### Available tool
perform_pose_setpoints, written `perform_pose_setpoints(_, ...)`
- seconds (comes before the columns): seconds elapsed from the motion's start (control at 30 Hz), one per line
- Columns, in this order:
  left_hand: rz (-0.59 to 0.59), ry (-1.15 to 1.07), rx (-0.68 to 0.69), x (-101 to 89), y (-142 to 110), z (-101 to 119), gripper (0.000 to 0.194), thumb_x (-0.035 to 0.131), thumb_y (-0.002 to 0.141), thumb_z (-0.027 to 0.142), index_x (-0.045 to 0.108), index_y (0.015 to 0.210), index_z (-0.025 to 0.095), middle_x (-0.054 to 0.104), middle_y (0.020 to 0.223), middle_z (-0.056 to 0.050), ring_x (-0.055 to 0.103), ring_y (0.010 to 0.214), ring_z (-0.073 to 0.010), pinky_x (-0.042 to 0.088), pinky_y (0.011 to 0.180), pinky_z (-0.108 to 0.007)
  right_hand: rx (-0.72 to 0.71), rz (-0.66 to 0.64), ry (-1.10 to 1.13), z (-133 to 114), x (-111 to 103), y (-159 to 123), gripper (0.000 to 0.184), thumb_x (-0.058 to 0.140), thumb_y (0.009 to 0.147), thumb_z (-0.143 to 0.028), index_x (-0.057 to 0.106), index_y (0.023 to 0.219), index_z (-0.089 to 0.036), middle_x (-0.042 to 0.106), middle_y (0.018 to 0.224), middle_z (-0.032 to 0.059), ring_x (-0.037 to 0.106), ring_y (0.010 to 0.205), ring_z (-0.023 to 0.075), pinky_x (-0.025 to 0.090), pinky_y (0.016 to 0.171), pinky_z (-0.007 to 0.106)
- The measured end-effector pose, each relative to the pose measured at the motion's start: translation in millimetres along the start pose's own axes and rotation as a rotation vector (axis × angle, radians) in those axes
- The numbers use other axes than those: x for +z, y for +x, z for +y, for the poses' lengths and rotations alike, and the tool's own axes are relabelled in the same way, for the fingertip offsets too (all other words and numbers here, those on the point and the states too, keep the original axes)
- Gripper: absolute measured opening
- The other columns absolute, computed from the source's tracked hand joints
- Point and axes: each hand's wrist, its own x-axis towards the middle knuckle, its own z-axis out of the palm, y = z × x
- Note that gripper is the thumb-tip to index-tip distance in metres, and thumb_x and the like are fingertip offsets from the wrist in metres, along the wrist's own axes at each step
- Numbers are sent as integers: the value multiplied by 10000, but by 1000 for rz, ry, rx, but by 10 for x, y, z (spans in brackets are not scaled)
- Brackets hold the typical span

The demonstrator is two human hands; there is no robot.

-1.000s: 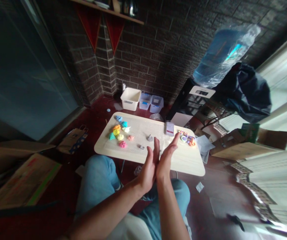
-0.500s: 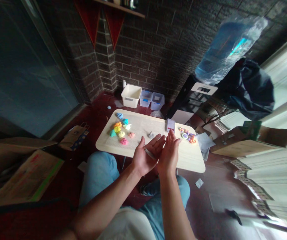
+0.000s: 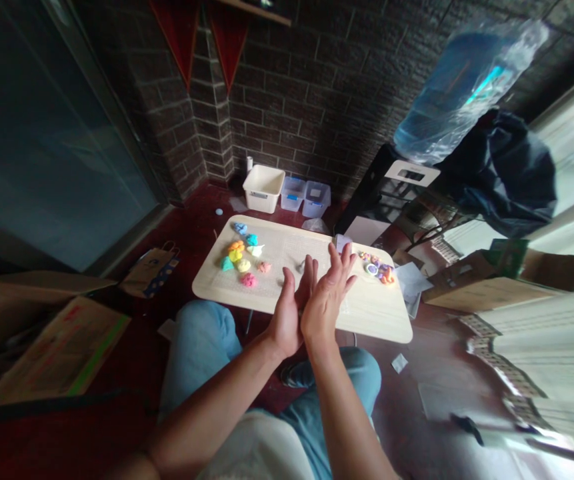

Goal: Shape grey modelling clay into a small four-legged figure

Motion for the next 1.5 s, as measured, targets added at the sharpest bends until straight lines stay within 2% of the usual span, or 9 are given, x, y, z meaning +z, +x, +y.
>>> perform_pose_setpoints(0.33,-60,16,-74,-30,-18,-60,630,290,934,647,535,1377,271,536,1446,-53,418,1386,-291,363,1120,-437,148,22,11,86,-8,49,565,126,997,-469,324,1496,-294,126,1643,27,-16,1519,246,-66,1151,621)
perform_pose_setpoints(0.5,-75,-25,-86,-56,-9,97,638,310,944,613,569,1335,180,568,1408,-107,450,1361,-281,414,1068,-409,312,43,306,104,-199,199,592,157,990,-530,497,1370,-229,456,1493,95,342,1428,255,239,1145,536)
perform_pose_setpoints(0.7,-57,-17,-51,-87,17,315,608,350,949,569,490,1402,190,525,1453,-86,399,1398,-246,367,1108,-394,-53,-323,109,-1,-473,23,193,638,872,-394,743,941,-248,669,931,54,618,906,219,484,844,381)
perform_pose_setpoints(0.93,60,118,2,-36,24,340,653,332,941,611,475,1409,178,510,1456,-122,378,1410,-244,267,1159,-378,-228,-491,-159,-85,-436,-187,156,634,884,-311,754,977,-278,691,915,55,591,864,242,432,813,425)
perform_pose_setpoints(1.0,56,159,-6,-79,58,352,634,335,937,617,520,1366,190,534,1430,-128,442,1362,-264,356,1098,-399,-116,-501,-26,-32,-442,-158,131,660,858,-300,745,949,-258,687,902,50,592,828,219,449,774,386)
perform_pose_setpoints(1.1,68,366,25,-294,230,394,612,363,919,629,596,1264,180,595,1347,-145,563,1231,-282,485,947,-392,288,-414,383,158,-476,-58,141,749,766,-334,709,842,-223,656,783,10,559,698,160,458,673,307)
perform_pose_setpoints(1.2,270,859,125,-678,579,447,500,394,937,559,619,1166,176,675,1183,-124,664,1026,-217,527,835,-319,654,-273,755,417,-534,47,255,823,661,-370,639,741,-212,599,673,-36,516,607,121,438,602,264)
perform_pose_setpoints(1.33,380,1192,44,-1181,1198,488,322,586,906,378,616,1116,137,661,1106,-105,648,958,-210,536,834,-373,785,-220,874,732,-623,108,303,843,631,-384,607,713,-213,610,681,-31,557,622,121,466,597,261)
perform_pose_setpoints(1.5,400,1587,-27,-1483,1934,455,358,593,911,352,575,1215,164,600,1229,-93,614,1055,-232,536,880,-444,895,-155,968,1021,-694,134,293,852,641,-381,644,775,-225,654,738,-40,604,672,101,489,618,226)
